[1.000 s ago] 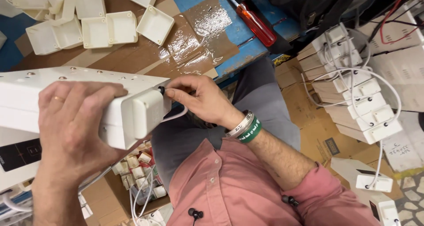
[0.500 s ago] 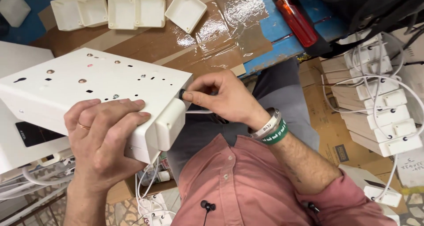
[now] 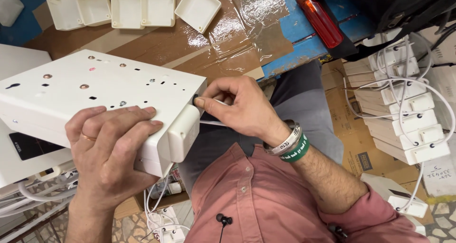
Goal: Assembling components into a white plastic electronic housing using a screwdriver and a marker.
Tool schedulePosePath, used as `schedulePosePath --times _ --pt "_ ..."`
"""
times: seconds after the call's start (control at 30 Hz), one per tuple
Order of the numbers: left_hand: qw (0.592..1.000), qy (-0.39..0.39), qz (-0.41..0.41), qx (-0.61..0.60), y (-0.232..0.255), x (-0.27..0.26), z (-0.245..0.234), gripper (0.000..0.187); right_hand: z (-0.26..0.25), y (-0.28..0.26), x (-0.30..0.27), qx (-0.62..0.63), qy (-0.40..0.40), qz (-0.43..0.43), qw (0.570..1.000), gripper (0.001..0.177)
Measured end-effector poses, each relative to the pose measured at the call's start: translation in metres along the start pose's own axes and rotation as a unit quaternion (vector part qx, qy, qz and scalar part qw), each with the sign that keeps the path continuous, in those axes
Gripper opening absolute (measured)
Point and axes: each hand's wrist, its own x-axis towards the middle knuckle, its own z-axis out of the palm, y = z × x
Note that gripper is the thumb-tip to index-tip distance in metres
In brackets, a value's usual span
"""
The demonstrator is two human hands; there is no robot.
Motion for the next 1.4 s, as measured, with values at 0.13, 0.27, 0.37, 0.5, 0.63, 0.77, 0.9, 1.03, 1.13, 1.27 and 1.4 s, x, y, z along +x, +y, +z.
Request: schedulePosePath --times 0.13,0.27,0.37,0.5,0.63,0.77,0.9,1.03,1.13,1.27,1.4 --pt "1.0 0.005 0.002 0.002 0.0 -0.001 0.0 0.059 -0.004 0.003 -0.005 -0.008 0.0 -0.025 1.0 0.019" --pt "1.0 0.01 -0.007 -0.005 -0.002 -0.008 0.003 0.06 -0.01 0.002 -0.008 -0.001 -0.016 -0.032 0.999 0.024" --pt "1.0 0.006 -0.007 -0.012 -0.003 -0.009 0.002 0.065 -0.01 0.015 -0.009 -0.039 -0.016 -0.086 0.995 0.026" --pt "1.0 0.002 -0.008 -0.008 -0.003 -0.007 0.001 0.061 -0.011 0.019 -0.01 -0.071 0.001 -0.184 0.98 0.019" --pt "1.0 0.01 -0.004 -0.001 -0.003 -0.006 0.003 0.06 -0.012 0.006 -0.014 -0.049 0.01 -0.138 0.989 0.018" --pt "1.0 0.01 -0.013 -0.009 -0.003 -0.008 0.003 0.061 -0.012 0.01 -0.018 -0.008 0.005 -0.101 0.995 0.018" --pt "1.0 0.006 -0.019 0.0 -0.004 -0.012 0.004 0.055 -0.009 0.003 -0.023 -0.039 0.048 -0.117 0.991 0.012" --pt "1.0 0.015 -0.007 0.0 -0.003 -0.008 0.004 0.057 -0.007 -0.007 -0.023 -0.11 0.087 -0.186 0.972 0.008" --pt "1.0 -0.007 -0.022 -0.016 -0.003 -0.008 0.001 0.07 -0.003 -0.007 -0.022 -0.112 0.083 -0.183 0.973 0.008" --pt "1.0 -0.009 -0.014 -0.007 -0.006 -0.005 0.001 0.063 -0.003 -0.007 -0.02 -0.101 0.071 -0.165 0.978 0.008" --pt "1.0 -0.012 -0.016 -0.021 -0.007 -0.002 0.002 0.066 -0.007 -0.006 -0.015 -0.075 0.049 -0.131 0.987 0.011"
